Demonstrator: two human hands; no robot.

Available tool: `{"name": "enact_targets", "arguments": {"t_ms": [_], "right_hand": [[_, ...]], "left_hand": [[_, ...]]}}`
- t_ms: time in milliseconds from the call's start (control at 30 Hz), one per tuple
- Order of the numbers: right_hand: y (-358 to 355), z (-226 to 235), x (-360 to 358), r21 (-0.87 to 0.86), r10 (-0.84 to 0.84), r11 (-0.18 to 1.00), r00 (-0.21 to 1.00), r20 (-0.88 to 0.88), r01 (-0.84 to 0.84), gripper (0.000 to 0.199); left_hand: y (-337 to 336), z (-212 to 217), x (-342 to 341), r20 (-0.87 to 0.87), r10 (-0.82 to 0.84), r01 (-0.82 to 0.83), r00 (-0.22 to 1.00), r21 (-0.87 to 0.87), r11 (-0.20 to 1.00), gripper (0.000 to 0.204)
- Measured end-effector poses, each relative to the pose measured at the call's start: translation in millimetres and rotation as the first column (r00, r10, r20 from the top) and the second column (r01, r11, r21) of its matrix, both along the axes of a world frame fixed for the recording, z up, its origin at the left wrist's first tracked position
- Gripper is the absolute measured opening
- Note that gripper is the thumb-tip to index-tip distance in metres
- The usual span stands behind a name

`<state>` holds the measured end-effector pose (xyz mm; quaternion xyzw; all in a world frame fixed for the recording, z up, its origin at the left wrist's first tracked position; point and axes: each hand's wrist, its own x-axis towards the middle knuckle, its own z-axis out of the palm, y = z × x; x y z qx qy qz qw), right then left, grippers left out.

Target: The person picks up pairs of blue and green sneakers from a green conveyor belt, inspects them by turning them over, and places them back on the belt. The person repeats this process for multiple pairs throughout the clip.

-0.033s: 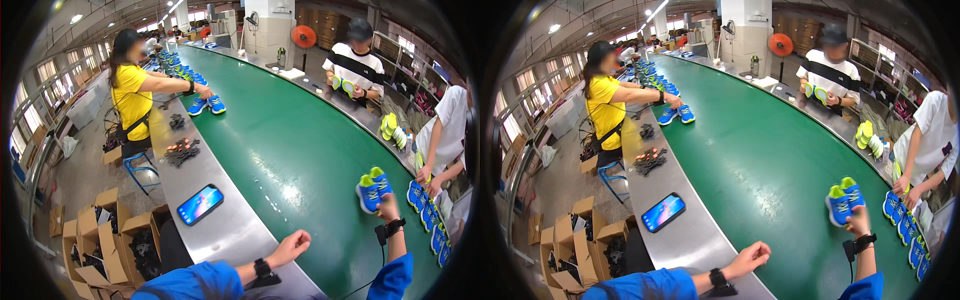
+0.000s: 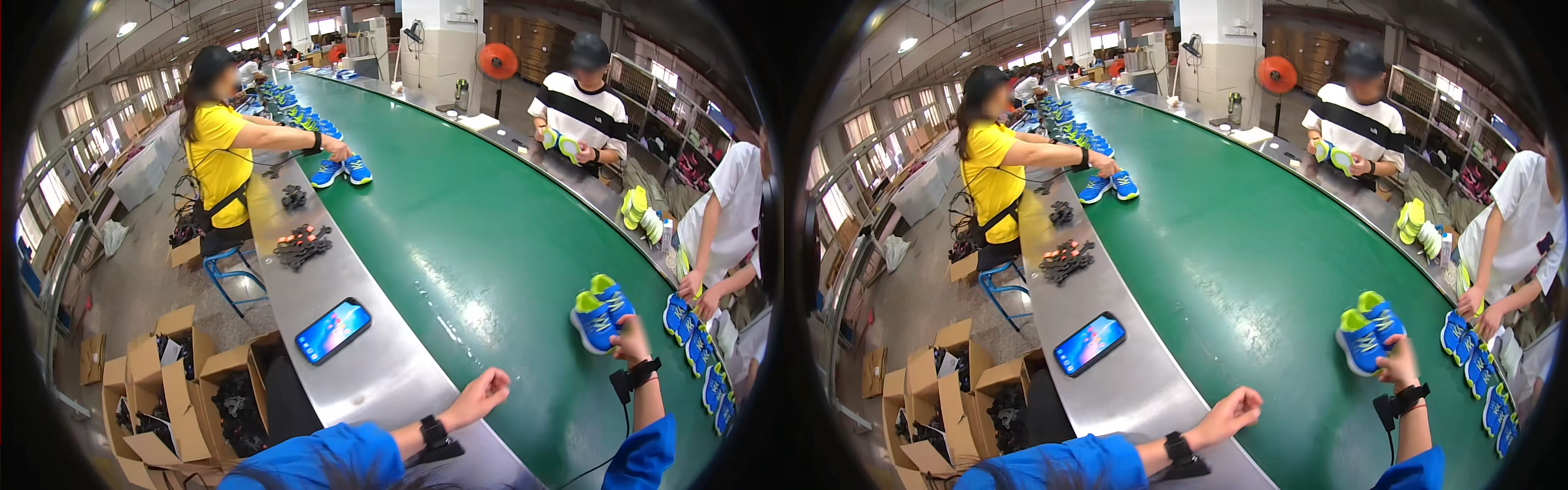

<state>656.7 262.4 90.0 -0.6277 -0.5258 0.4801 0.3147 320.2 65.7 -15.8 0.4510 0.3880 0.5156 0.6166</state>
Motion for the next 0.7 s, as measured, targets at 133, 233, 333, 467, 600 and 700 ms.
{"name": "enact_targets", "arguments": {"t_ms": [133,233,333,467,600,700], "right_hand": [[-106,101,-85,0.082,0.302,0.934,0.893,0.333,-0.347,0.041],[-162,141,-127,-0.205,0.595,0.804,0.747,0.295,-0.559,0.036],[-201,122,-154,-0.145,0.771,0.635,0.608,0.19,-0.759,0.035],[-245,74,-178,-0.105,0.672,0.738,0.709,0.215,-0.667,0.054],[-286,34,-154,0.189,0.389,0.829,0.785,0.482,-0.527,0.062],[-320,21,-145,0.069,0.256,0.942,0.837,0.483,-0.328,0.067]], "left_hand": [[-21,50,-8,-0.364,0.416,-0.339,0.833,0.257,0.905,0.043],[-64,88,-45,-0.415,0.586,-0.383,0.696,0.476,0.791,0.05],[-103,101,-86,-0.481,0.317,-0.127,0.817,0.387,0.913,0.05],[-153,75,-101,-0.652,0.035,0.159,0.758,0.236,0.959,0.055],[-170,62,-99,-0.557,-0.039,0.141,0.83,0.142,0.98,0.059],[-170,58,-94,-0.478,-0.014,0.067,0.878,0.094,0.993,0.06]]}}
